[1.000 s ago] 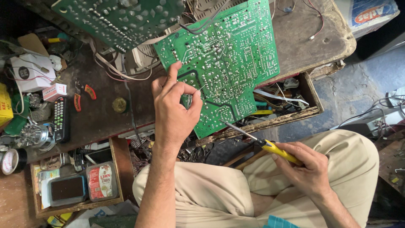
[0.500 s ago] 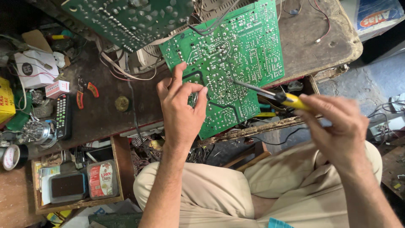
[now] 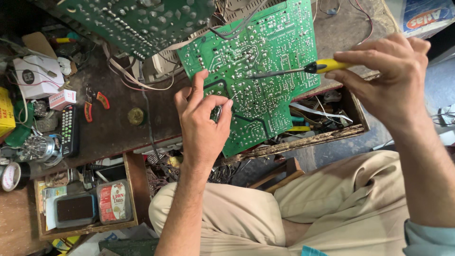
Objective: The person sits cross-legged on the floor and solders a green circuit board using a soldering iron and solder wire. They repeatedly heat solder joints and feed solder to secure connections across the board surface.
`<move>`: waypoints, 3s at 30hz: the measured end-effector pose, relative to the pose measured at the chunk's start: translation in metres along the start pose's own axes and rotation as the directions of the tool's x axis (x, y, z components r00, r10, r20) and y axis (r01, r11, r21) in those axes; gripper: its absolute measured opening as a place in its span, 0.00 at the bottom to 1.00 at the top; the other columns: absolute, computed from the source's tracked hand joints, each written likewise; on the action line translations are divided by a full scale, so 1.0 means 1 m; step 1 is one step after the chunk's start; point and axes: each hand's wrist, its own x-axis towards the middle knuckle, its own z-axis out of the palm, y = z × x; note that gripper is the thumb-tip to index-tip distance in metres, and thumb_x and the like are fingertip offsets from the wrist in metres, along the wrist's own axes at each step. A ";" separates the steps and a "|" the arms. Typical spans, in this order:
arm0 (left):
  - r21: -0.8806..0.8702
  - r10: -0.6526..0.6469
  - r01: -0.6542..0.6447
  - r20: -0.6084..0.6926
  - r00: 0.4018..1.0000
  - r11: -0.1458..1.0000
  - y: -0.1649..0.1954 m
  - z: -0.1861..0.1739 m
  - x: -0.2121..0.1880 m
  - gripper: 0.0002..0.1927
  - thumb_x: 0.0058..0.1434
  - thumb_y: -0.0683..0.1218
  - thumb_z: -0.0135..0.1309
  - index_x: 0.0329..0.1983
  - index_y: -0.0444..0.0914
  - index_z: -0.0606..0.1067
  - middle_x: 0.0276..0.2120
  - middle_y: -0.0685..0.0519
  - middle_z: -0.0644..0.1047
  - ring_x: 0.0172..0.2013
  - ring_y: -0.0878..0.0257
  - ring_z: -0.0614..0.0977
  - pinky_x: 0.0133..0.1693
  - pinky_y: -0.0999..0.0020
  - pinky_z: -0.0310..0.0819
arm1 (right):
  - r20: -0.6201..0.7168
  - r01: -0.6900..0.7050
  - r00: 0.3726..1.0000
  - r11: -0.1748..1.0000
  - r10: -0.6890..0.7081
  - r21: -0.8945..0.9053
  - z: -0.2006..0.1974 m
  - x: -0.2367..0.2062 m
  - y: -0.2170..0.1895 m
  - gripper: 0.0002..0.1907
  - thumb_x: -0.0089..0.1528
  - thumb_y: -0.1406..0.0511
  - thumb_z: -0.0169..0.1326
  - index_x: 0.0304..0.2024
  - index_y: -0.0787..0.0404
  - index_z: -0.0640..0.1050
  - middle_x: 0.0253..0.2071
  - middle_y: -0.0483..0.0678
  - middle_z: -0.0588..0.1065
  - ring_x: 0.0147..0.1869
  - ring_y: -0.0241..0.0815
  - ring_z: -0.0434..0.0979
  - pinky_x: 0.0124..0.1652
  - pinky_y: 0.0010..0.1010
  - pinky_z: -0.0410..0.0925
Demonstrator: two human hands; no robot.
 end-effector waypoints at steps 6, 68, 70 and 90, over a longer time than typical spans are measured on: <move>0.017 0.006 -0.006 0.008 1.000 1.000 -0.002 0.001 0.000 0.07 0.56 0.39 0.67 0.33 0.37 0.79 0.69 0.46 0.69 0.53 0.46 0.72 0.58 0.55 0.69 | 0.081 0.031 0.996 0.991 -0.042 0.129 0.005 0.018 0.007 0.12 0.64 0.61 0.73 0.48 0.54 0.85 0.44 0.40 0.80 0.47 0.34 0.74 0.54 0.30 0.57; 0.030 0.031 -0.031 -0.003 1.000 0.999 0.000 0.002 0.000 0.08 0.55 0.37 0.67 0.32 0.37 0.77 0.68 0.45 0.70 0.52 0.46 0.72 0.56 0.54 0.69 | 0.297 -0.015 0.954 0.988 -0.032 0.153 0.026 0.016 0.032 0.13 0.65 0.54 0.66 0.49 0.50 0.85 0.38 0.41 0.79 0.45 0.35 0.77 0.59 0.38 0.56; 0.029 0.019 -0.020 0.008 1.000 0.999 0.000 0.002 -0.001 0.08 0.55 0.38 0.67 0.32 0.37 0.78 0.69 0.46 0.69 0.52 0.47 0.71 0.56 0.54 0.69 | 0.297 -0.010 0.954 0.988 -0.036 0.152 0.026 0.017 0.032 0.13 0.65 0.55 0.66 0.49 0.50 0.85 0.39 0.40 0.80 0.46 0.35 0.77 0.60 0.39 0.56; 0.056 0.007 -0.008 0.014 1.000 0.998 0.002 0.003 0.000 0.07 0.54 0.39 0.69 0.34 0.38 0.81 0.68 0.47 0.68 0.55 0.45 0.70 0.57 0.53 0.69 | 0.326 -0.029 0.945 0.978 -0.041 0.207 0.030 0.032 0.038 0.15 0.62 0.54 0.67 0.49 0.49 0.84 0.38 0.42 0.79 0.41 0.33 0.77 0.56 0.36 0.62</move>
